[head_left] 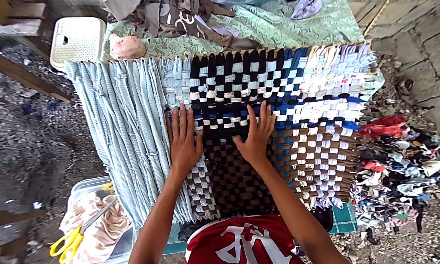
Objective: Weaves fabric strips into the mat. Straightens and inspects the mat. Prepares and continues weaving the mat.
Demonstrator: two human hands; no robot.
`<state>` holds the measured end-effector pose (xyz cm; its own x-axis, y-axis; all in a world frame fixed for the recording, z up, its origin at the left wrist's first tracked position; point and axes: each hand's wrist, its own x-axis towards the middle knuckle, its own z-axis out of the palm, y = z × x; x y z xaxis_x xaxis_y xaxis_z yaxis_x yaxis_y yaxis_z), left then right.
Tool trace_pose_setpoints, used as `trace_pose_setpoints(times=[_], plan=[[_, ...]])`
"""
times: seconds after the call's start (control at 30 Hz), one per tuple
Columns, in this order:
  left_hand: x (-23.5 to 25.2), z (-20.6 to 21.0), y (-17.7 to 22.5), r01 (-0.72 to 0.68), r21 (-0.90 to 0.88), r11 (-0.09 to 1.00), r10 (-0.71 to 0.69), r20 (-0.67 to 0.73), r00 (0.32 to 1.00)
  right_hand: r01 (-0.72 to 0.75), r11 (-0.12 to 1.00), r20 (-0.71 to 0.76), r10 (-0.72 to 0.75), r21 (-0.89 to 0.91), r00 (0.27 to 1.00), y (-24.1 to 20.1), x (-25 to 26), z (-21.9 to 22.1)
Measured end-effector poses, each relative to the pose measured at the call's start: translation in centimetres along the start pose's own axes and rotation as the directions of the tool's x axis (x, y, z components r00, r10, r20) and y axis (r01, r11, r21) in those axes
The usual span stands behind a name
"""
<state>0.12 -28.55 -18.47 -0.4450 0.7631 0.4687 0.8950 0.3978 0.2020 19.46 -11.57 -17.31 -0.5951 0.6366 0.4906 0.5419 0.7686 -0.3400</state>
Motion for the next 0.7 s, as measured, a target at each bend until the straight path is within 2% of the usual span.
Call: trace_pose_setpoints(times=[0.13,0.2,0.3,0.53,0.7], plan=[[-0.2,-0.1,0.0,0.006,-0.02,1.0,-0.006,-0.007,1.0,0.138,0.985,0.072,-0.146,0.106,0.987,3.7,-1.1,-2.0],[-0.3,0.1,0.1,0.01,-0.015,1.0,-0.01,0.004,1.0,0.156,0.978,0.089,-0.169,0.136,0.982,5.3,-2.3,-2.7],[-0.4,0.2,0.1,0.011,-0.011,1.0,-0.011,0.004,1.0,0.113,0.987,0.107,-0.125,0.117,0.986,4.9,-3.5,-3.3],[-0.4,0.1,0.1,0.014,0.009,1.0,-0.014,0.01,1.0,-0.071,0.997,-0.037,0.07,-0.016,0.997,-0.7,-3.5,-0.4],[-0.4,-0.1,-0.2,0.003,0.01,1.0,-0.004,0.032,0.999,-0.081,0.994,-0.032,0.078,-0.079,0.996,-0.4,-3.1,0.5]])
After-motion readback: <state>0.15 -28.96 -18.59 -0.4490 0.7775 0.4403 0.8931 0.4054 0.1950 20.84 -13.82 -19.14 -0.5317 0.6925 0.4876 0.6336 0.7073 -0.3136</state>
